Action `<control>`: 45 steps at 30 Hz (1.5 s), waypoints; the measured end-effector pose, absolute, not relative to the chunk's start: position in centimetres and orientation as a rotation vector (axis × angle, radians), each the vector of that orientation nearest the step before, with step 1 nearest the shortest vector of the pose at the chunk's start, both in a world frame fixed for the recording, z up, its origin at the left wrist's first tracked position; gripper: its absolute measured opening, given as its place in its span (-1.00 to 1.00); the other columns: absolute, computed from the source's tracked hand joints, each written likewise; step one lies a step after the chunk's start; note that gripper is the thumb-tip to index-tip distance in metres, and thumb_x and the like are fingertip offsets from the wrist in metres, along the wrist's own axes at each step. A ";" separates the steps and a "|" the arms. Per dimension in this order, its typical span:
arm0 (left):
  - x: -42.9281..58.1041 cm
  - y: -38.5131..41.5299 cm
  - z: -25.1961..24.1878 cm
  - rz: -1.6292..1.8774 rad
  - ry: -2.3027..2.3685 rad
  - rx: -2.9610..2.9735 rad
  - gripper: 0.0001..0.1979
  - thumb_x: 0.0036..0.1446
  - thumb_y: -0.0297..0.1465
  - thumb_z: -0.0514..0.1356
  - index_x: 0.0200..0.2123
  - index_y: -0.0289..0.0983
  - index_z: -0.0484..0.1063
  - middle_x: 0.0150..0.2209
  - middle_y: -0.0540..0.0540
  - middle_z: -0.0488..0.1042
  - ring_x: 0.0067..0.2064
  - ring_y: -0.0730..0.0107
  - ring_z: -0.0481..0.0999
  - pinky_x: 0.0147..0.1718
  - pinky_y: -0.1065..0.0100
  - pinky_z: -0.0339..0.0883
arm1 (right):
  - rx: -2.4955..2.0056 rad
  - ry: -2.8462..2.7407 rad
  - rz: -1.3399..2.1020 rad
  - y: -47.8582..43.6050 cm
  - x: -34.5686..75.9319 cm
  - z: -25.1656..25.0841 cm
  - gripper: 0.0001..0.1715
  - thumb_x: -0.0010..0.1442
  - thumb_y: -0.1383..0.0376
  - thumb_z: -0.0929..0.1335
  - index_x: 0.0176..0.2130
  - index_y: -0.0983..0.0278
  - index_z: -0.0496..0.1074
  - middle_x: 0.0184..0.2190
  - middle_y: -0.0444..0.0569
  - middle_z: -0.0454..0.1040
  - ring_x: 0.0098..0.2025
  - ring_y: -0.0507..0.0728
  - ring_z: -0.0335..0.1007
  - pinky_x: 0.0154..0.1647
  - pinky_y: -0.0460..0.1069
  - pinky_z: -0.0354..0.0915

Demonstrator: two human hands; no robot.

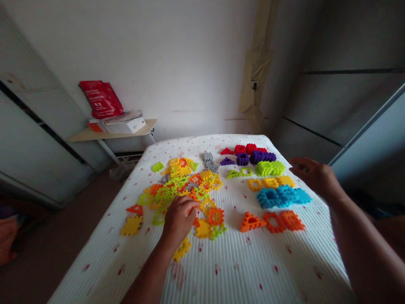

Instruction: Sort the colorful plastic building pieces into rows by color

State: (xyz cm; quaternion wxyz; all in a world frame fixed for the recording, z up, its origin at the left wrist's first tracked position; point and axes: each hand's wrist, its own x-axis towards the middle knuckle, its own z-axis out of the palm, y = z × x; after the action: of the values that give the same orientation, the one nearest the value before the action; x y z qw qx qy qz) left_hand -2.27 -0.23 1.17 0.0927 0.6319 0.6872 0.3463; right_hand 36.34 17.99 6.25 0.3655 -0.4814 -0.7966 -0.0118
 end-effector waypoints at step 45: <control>1.8 2.3 1.8 1.570 1.313 0.557 -0.74 -0.31 -0.33 0.37 -0.52 -0.36 0.44 -0.62 -0.01 0.45 -0.60 0.50 0.38 -0.57 0.44 0.19 | -0.455 -2.512 0.264 10.4 19.5 7.5 -0.56 0.10 0.32 0.38 0.00 0.23 0.35 -0.03 0.08 0.42 0.01 0.21 0.29 -0.04 0.13 0.29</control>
State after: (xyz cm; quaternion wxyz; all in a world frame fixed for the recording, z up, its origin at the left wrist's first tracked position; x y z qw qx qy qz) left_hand 1.77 2.27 1.85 0.4885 0.2294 0.5401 0.6458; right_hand 19.50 10.43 7.49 0.2835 -0.1698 -0.9387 0.0985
